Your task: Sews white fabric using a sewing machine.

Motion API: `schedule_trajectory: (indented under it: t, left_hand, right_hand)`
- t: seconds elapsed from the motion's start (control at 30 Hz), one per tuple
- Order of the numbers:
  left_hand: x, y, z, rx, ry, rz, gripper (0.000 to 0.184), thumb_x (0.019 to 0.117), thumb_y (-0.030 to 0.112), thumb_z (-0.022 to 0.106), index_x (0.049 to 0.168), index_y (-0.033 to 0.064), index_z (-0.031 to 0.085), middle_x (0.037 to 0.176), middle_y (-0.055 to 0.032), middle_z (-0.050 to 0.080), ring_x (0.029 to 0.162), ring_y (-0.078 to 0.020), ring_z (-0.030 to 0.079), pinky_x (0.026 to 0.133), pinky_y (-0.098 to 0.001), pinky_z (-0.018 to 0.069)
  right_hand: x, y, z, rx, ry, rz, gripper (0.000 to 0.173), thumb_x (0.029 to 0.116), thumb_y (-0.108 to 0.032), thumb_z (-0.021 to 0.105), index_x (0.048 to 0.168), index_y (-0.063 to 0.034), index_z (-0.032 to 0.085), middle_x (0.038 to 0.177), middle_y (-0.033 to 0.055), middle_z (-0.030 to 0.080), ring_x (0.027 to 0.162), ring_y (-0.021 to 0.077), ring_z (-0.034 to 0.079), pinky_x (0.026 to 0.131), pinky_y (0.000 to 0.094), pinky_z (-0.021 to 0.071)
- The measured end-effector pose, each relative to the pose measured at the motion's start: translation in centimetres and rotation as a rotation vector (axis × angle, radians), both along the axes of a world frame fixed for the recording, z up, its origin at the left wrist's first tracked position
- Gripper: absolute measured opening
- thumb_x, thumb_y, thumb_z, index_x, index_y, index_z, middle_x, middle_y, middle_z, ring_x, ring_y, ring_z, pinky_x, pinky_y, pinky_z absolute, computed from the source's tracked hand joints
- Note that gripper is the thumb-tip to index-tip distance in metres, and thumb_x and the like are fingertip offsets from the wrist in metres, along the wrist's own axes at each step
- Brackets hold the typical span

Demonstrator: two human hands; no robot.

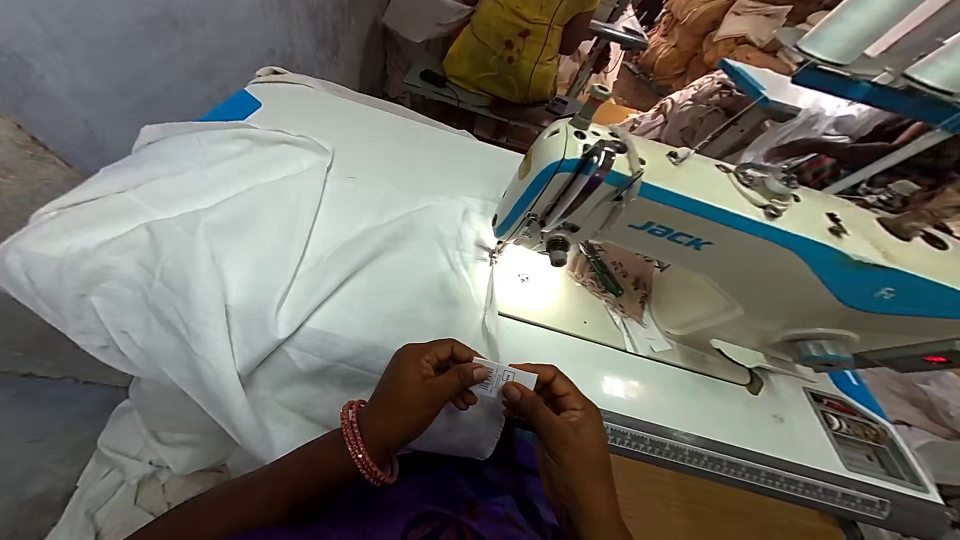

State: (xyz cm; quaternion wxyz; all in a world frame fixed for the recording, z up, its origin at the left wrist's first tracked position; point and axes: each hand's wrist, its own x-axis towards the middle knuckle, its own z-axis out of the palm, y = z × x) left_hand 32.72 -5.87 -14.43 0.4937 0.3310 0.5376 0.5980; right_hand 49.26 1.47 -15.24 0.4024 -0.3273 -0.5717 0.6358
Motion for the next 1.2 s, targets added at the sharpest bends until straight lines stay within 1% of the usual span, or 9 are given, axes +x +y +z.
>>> schedule_trajectory:
  t: [0.17,0.27,0.5,0.6,0.73,0.83,0.93,1.0,1.2]
  left_hand:
    - [-0.1,0.0,-0.7,0.090,0.164,0.005,0.011,0.0965,0.017,0.070,0.100,0.0067,0.072,0.081,0.0079,0.073,0.071,0.0009,0.069,0.069,-0.0171,0.0594]
    - [-1.0,0.2,-0.5,0.136,0.360,-0.120,0.049,0.0916,0.041,0.074,0.122,0.0018,0.068,0.109,0.0015,0.072,0.089,0.0033,0.067,0.076,-0.0143,0.0558]
    - [-1.9,1.5,0.8,0.065,0.460,-0.162,0.019,0.0969,0.024,0.068,0.096,0.0062,0.075,0.076,0.0101,0.065,0.066,0.0110,0.054,0.063,-0.0082,0.0452]
    - [-2.8,2.3,1.9,-0.044,0.474,-0.154,0.017,0.0972,0.022,0.068,0.096,0.0069,0.075,0.075,0.0093,0.065,0.064,0.0076,0.057,0.063,-0.0113,0.0484]
    - [-4.1,5.8,3.5,-0.191,0.510,-0.058,0.013,0.0984,0.015,0.070,0.099,0.0024,0.075,0.077,-0.0024,0.069,0.066,-0.0067,0.063,0.067,-0.0253,0.0547]
    - [-4.9,10.2,3.6,-0.210,0.451,0.006,0.014,0.1002,0.012,0.067,0.100,-0.0010,0.073,0.079,-0.0076,0.068,0.064,-0.0108,0.064,0.066,-0.0286,0.0564]
    - [-6.2,13.6,2.1,-0.320,0.500,-0.025,0.018,0.1017,0.015,0.065,0.101,-0.0021,0.072,0.081,-0.0102,0.068,0.064,-0.0134,0.063,0.066,-0.0306,0.0556]
    - [-7.2,14.4,1.3,-0.463,0.634,-0.094,0.023,0.1033,0.017,0.062,0.107,-0.0030,0.072,0.087,-0.0161,0.069,0.072,-0.0222,0.065,0.074,-0.0406,0.0550]
    - [-7.4,15.3,1.5,-0.570,0.791,-0.204,0.022,0.1025,0.018,0.061,0.099,-0.0010,0.071,0.079,-0.0120,0.067,0.066,-0.0178,0.063,0.069,-0.0371,0.0537]
  right_hand:
    - [-0.3,-0.1,0.0,-0.012,-0.018,-0.026,0.004,0.0877,-0.005,0.074,0.092,-0.0053,0.073,0.077,-0.0013,0.073,0.065,0.0033,0.068,0.062,0.0179,0.0584]
    - [-0.2,-0.2,0.0,0.005,-0.020,-0.031,0.004,0.0874,-0.004,0.074,0.091,-0.0059,0.073,0.078,-0.0021,0.073,0.065,0.0024,0.068,0.063,0.0176,0.0587]
    - [-0.3,0.2,-0.1,0.077,-0.055,0.021,0.004,0.0894,-0.011,0.074,0.092,-0.0076,0.073,0.079,-0.0055,0.071,0.066,0.0000,0.066,0.061,0.0165,0.0568]
    - [-0.7,2.4,-0.4,0.175,-0.153,0.018,0.018,0.1006,-0.020,0.061,0.102,-0.0037,0.068,0.085,-0.0060,0.069,0.068,-0.0007,0.064,0.061,0.0181,0.0554]
    - [-3.3,7.4,-0.5,0.249,-0.655,-0.029,0.037,0.1000,-0.020,0.064,0.130,0.0025,0.061,0.086,0.0070,0.069,0.069,0.0149,0.065,0.066,0.0354,0.0555]
    - [-6.3,8.0,1.0,0.273,-1.080,0.101,0.052,0.1035,-0.032,0.061,0.142,0.0010,0.054,0.097,0.0182,0.071,0.090,0.0344,0.068,0.084,0.0537,0.0527]
    - [-7.9,6.3,1.6,0.323,-1.379,0.192,0.049,0.1102,-0.026,0.038,0.155,-0.0080,0.044,0.115,0.0184,0.072,0.109,0.0350,0.070,0.093,0.0510,0.0525]
    - [-7.9,5.5,1.5,0.339,-1.415,0.200,0.050,0.1100,-0.021,0.034,0.158,-0.0093,0.040,0.113,0.0165,0.073,0.107,0.0325,0.071,0.091,0.0480,0.0538]
    - [-7.0,5.9,1.1,0.285,-1.193,0.118,0.050,0.1060,-0.017,0.044,0.154,-0.0032,0.044,0.103,0.0165,0.072,0.095,0.0303,0.069,0.087,0.0447,0.0529]
